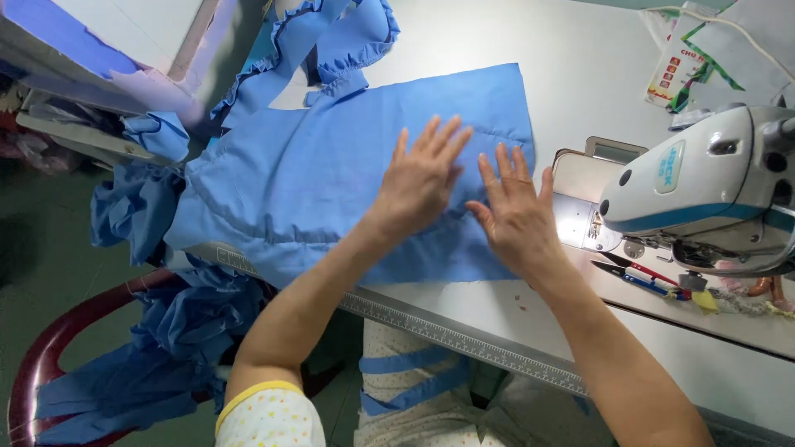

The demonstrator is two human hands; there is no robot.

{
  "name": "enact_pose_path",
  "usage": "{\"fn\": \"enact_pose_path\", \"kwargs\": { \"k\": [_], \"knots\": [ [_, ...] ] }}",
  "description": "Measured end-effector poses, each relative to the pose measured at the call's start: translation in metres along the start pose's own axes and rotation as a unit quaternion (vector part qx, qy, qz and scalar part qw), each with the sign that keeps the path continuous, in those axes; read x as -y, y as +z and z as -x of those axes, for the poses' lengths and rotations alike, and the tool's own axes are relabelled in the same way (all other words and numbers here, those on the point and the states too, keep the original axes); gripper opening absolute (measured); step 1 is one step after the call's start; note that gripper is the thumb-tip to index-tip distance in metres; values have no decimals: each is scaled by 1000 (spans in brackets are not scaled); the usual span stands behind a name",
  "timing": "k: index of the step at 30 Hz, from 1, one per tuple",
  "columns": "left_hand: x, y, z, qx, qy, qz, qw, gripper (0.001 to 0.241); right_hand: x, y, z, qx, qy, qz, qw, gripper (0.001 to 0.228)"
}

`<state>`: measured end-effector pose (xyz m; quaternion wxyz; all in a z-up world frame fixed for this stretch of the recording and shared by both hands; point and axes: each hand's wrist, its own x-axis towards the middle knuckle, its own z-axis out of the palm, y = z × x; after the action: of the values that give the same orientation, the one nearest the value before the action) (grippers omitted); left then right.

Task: A person uses an industrial sewing machine to join pieces of blue fabric, carefully aligning the edges and smoothing the material as it is fed through the machine.

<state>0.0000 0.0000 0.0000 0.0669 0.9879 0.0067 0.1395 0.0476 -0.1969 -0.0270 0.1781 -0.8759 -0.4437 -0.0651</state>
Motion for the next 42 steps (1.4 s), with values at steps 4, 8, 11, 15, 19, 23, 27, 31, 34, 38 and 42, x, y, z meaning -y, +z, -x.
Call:
{"fn": "enact_pose_path", "kwargs": {
  "k": [4, 8, 11, 15, 19, 23, 27, 31, 34, 38, 42],
  "knots": [
    [-36, -5, 86, 45, 34, 2, 998, 63, -24, 14, -2, 57, 11, 59, 997, 72],
    [-32, -6, 133, 49, -7, -28, 998, 72, -23, 10, -4, 71, 24, 41, 996, 73],
    [-33, -15, 153, 27, -35, 1, 999, 73, -18, 10, -2, 28, 19, 37, 999, 72],
    [-50, -12, 156, 21, -47, 35, 998, 75, 3, 10, 2, 37, -33, -4, 999, 72],
    [-51, -7, 160, -7, -46, 22, 999, 74, -25, 16, -2, 41, -21, 26, 999, 69],
    [-44, -10, 170, -42, -73, 43, 996, 73, -10, -4, -2, -27, -34, 19, 999, 63],
    [-40, -3, 164, -58, -67, 24, 996, 69, 35, 14, 8, -37, -163, 8, 986, 63],
    [-7, -12, 153, -59, -114, 6, 992, 66, 31, 17, 9, 60, -144, 19, 988, 70],
    [27, -19, 164, -18, -178, 17, 984, 70, 32, 13, 9, 77, -135, 17, 988, 70],
    [62, -24, 181, -57, -234, -29, 970, 67, 30, 11, 9, 87, -125, 19, 988, 69],
    [58, -26, 182, -82, -234, -46, 968, 66, 32, 10, 10, 69, -122, 6, 990, 70]
  ]
}}
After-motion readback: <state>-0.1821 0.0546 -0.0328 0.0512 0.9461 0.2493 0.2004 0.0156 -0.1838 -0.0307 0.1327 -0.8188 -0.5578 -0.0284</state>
